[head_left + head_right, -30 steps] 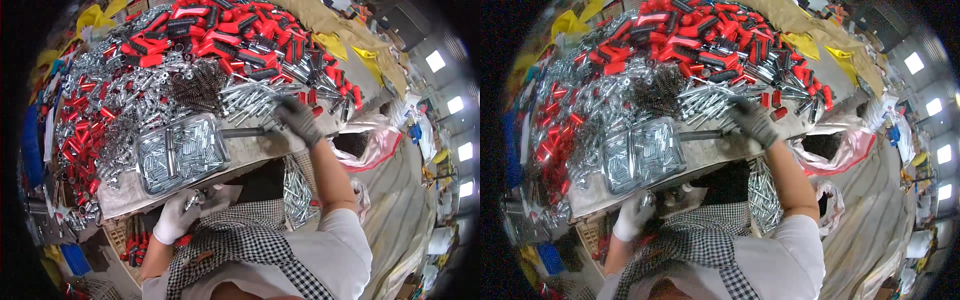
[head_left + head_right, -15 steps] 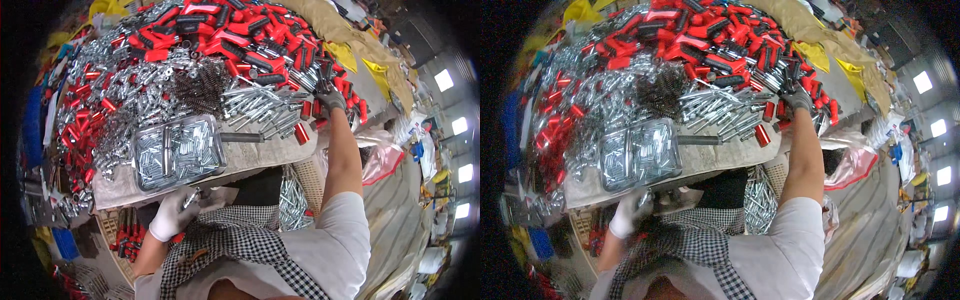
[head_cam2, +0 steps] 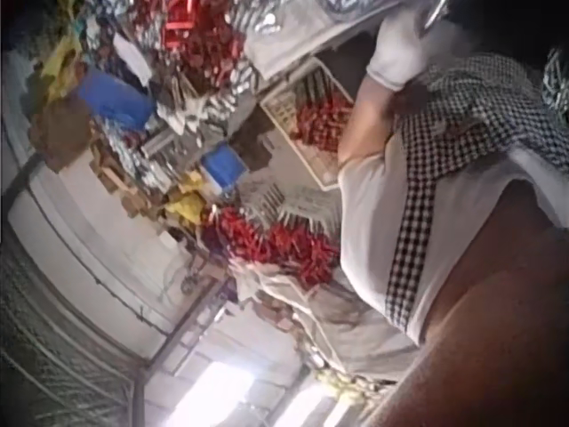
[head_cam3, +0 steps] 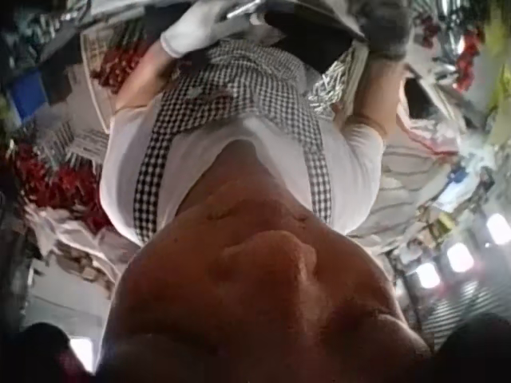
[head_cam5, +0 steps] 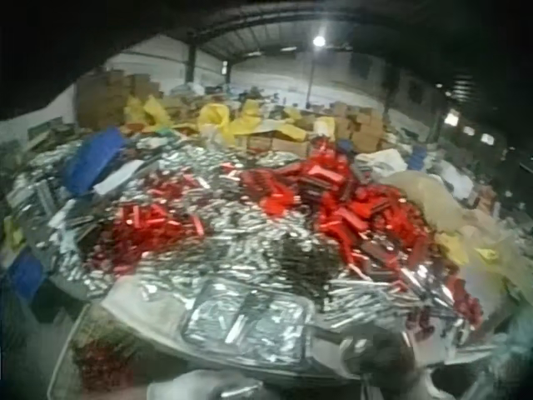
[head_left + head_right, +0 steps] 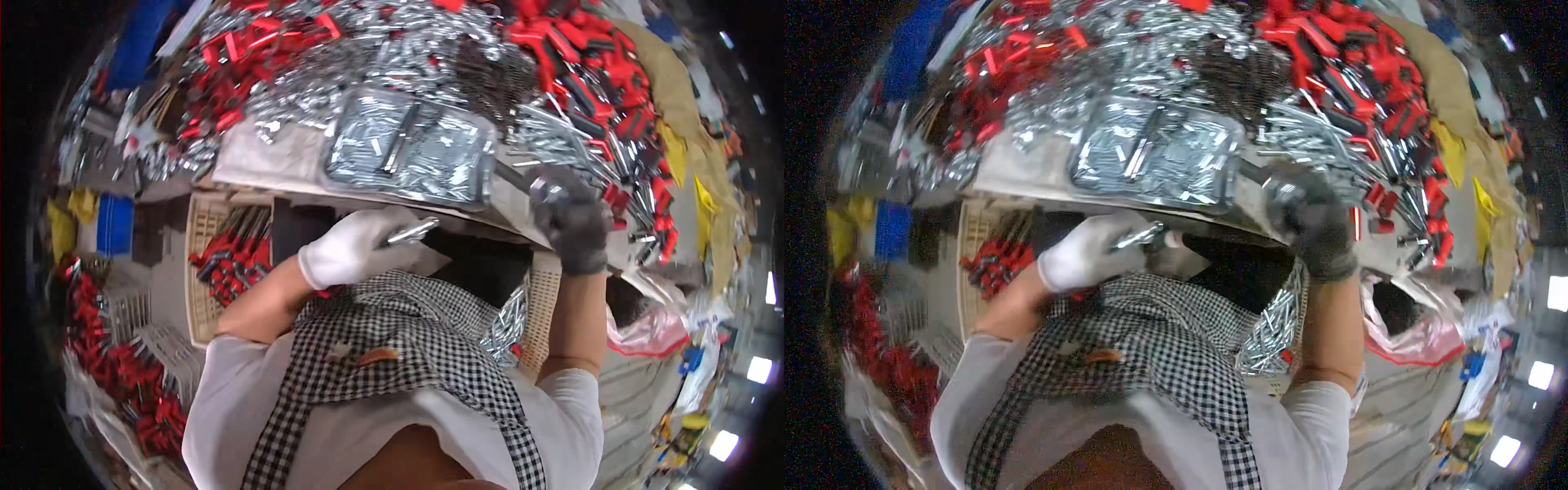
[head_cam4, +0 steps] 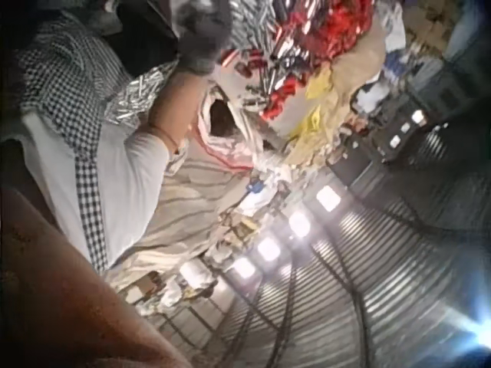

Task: Assembling red plastic handles onto silver metal rods using a hand-operated crimping tool at a factory workstation.

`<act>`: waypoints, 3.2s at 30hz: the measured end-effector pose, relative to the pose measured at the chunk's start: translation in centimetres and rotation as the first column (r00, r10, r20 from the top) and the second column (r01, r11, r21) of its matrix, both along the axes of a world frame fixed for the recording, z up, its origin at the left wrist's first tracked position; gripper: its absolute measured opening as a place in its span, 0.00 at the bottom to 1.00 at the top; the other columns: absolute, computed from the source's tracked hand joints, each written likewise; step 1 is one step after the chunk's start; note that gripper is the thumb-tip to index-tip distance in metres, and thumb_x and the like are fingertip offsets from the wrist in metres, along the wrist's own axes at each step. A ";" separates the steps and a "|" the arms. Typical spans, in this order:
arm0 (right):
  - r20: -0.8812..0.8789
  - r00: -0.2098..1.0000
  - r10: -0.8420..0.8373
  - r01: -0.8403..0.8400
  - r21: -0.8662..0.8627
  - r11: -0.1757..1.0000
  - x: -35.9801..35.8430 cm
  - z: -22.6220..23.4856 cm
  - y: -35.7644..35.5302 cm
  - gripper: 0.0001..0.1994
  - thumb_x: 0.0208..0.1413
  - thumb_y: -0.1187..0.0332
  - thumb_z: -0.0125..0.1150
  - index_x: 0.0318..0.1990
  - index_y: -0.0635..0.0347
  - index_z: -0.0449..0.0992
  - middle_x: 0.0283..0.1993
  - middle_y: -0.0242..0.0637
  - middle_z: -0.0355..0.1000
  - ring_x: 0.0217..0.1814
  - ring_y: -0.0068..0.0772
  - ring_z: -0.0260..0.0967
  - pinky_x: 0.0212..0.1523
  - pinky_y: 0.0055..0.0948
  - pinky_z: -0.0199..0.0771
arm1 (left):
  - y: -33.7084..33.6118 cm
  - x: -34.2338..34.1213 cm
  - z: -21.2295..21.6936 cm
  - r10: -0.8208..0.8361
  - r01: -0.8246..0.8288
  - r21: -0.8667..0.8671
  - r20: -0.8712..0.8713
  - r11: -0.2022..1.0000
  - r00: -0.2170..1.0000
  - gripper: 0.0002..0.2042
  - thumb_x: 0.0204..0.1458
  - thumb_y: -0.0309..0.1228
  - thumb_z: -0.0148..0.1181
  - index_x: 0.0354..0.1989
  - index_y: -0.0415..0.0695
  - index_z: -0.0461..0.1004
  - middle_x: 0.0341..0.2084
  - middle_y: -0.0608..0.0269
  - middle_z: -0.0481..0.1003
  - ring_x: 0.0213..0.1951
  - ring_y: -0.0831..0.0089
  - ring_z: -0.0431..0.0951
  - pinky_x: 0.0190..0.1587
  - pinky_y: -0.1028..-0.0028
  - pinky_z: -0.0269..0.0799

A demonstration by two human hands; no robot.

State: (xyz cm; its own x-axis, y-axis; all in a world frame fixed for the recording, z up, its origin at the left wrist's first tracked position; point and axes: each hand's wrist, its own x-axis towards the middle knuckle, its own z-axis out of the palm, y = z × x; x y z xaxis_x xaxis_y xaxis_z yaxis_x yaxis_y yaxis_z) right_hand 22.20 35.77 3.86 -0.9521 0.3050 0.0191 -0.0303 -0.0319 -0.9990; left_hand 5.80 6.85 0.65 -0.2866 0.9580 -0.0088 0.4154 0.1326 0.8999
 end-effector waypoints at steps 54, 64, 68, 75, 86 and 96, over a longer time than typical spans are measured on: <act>-0.103 0.793 0.601 -0.156 0.919 0.363 -7.0 0.1 -14.0 0.26 0.42 0.64 0.72 0.52 0.57 0.74 0.47 0.43 0.72 0.43 0.48 0.74 0.41 0.39 0.76 | -7.0 -1.0 -3.1 0.044 -0.014 0.227 -0.126 0.974 0.991 0.16 0.47 0.38 0.67 0.35 0.39 0.72 0.25 0.48 0.75 0.29 0.48 0.77 0.32 0.58 0.72; 0.301 0.927 0.224 -0.298 0.953 -0.046 -6.7 1.4 -15.6 0.24 0.43 0.47 0.68 0.42 0.55 0.78 0.28 0.41 0.72 0.29 0.44 0.72 0.30 0.42 0.71 | -6.8 -0.3 -4.1 0.063 -0.023 0.225 -0.172 0.974 0.983 0.21 0.45 0.32 0.69 0.47 0.38 0.73 0.29 0.47 0.75 0.33 0.49 0.78 0.35 0.60 0.73; 0.379 0.899 0.219 -0.415 0.897 0.152 -7.3 3.9 -16.0 0.29 0.40 0.47 0.70 0.46 0.58 0.77 0.35 0.48 0.75 0.35 0.49 0.74 0.37 0.43 0.74 | -7.0 -0.2 -3.6 0.105 -0.066 0.277 -0.130 0.959 0.986 0.17 0.48 0.40 0.67 0.37 0.40 0.73 0.26 0.48 0.74 0.31 0.48 0.77 0.33 0.57 0.72; 0.126 0.902 0.413 -0.263 0.919 0.295 -6.8 1.8 -13.5 0.26 0.50 0.57 0.67 0.55 0.57 0.72 0.43 0.46 0.75 0.41 0.50 0.76 0.43 0.43 0.76 | -6.8 -0.1 -3.3 0.081 -0.041 0.251 -0.151 0.967 0.985 0.16 0.47 0.38 0.68 0.35 0.40 0.74 0.25 0.49 0.75 0.29 0.49 0.77 0.32 0.57 0.72; 0.131 0.902 0.410 -0.303 0.871 0.387 -6.8 2.4 -14.3 0.33 0.40 0.56 0.73 0.56 0.54 0.72 0.42 0.39 0.77 0.45 0.44 0.76 0.50 0.38 0.73 | -6.9 0.0 -3.3 0.019 0.015 0.223 -0.153 0.975 0.988 0.15 0.46 0.37 0.67 0.35 0.39 0.74 0.27 0.49 0.75 0.30 0.49 0.77 0.33 0.59 0.73; -0.129 0.859 0.495 -0.129 0.882 0.453 -7.1 0.7 -13.5 0.33 0.35 0.62 0.76 0.54 0.56 0.73 0.39 0.43 0.76 0.41 0.48 0.74 0.46 0.42 0.74 | -6.8 0.3 -2.2 -0.036 0.058 0.168 -0.134 0.984 0.990 0.15 0.46 0.36 0.67 0.36 0.39 0.74 0.29 0.49 0.75 0.33 0.50 0.78 0.36 0.59 0.73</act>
State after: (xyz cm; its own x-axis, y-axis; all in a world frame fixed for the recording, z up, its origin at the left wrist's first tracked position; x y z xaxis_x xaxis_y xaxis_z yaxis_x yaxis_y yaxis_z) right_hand 15.06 22.27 4.51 -0.8478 -0.3476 0.4004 -0.5167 0.7110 -0.4769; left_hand 6.07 0.03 -1.57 -0.2291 0.9545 0.1906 0.5324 -0.0410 0.8455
